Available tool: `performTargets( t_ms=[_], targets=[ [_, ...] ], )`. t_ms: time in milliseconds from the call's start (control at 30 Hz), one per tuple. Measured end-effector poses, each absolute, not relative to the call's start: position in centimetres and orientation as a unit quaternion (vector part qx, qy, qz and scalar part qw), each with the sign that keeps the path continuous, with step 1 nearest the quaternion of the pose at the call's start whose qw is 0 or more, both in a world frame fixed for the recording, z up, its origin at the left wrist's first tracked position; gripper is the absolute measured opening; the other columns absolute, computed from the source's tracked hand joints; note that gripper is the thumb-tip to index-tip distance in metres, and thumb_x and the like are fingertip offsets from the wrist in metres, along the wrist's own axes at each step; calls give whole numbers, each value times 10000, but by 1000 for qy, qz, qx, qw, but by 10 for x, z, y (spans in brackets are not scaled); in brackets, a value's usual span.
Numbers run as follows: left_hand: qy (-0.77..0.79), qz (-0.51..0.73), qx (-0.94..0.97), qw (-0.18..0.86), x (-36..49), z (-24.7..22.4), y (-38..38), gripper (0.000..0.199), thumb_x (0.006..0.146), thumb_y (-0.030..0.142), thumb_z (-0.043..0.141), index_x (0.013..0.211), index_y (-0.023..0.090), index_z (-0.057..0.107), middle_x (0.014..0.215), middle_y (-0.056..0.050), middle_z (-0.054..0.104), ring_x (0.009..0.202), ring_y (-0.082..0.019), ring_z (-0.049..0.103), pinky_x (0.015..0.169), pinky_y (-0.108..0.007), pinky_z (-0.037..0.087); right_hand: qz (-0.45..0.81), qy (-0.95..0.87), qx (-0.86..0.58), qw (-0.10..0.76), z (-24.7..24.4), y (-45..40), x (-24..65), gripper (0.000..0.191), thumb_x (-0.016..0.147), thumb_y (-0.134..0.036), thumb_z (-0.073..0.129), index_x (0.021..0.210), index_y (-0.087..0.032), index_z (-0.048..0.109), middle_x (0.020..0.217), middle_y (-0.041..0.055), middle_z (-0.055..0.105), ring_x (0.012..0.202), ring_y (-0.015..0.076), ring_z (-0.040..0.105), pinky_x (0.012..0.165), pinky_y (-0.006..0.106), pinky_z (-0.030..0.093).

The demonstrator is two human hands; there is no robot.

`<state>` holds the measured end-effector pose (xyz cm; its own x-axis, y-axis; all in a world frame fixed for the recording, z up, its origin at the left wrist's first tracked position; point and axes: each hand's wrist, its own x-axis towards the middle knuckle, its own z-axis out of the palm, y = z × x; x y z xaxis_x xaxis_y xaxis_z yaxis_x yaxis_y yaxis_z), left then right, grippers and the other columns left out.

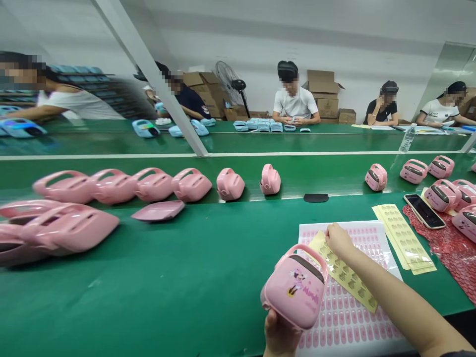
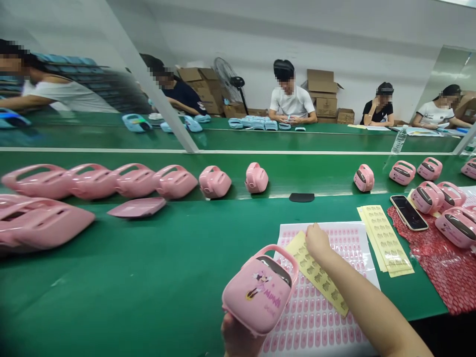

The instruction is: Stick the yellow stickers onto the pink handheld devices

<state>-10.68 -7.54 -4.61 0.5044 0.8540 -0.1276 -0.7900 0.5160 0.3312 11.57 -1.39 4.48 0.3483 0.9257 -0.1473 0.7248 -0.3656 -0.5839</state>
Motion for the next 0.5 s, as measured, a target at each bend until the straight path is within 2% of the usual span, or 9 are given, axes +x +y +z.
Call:
performTargets(
  t_ms=[100, 267, 367, 500],
  targets=[
    [90, 502, 124, 851, -99, -37, -75, 443, 822, 359, 522, 1238, 484, 437, 1126, 32, 672, 1000, -232, 628, 923, -427, 444, 229, -527, -783, 237, 41, -22, 115, 170, 798, -51, 438, 768, -160, 565, 914, 82, 555, 778, 170, 549, 637, 257, 357],
    [35, 506, 156, 847, -89, -29, -68, 452, 792, 472, 532, 1237, 465, 454, 1159, 12, 653, 1053, -252, 601, 924, -441, 439, 256, -526, -756, 293, 38, -36, 122, 101, 797, -118, 478, 740, -175, 539, 906, 51, 535, 754, 135, 563, 679, 240, 421],
    [34, 512, 156, 844, -83, -18, -68, 444, 804, 516, 487, 1235, 410, 491, 1162, -21, 652, 1066, -271, 591, 957, -476, 398, 276, -526, -742, 312, 38, -39, 127, 97, 766, -117, 505, 694, -174, 535, 836, 30, 546, 704, 124, 571, 650, 232, 438],
    [43, 517, 133, 844, -77, 0, -70, 420, 825, 508, 454, 1213, 368, 531, 1126, -49, 671, 1044, -290, 602, 917, -513, 423, 292, -518, -743, 309, 39, -32, 131, 117, 790, -134, 466, 708, -171, 540, 680, -6, 554, 570, 111, 555, 539, 219, 410]
  ],
)
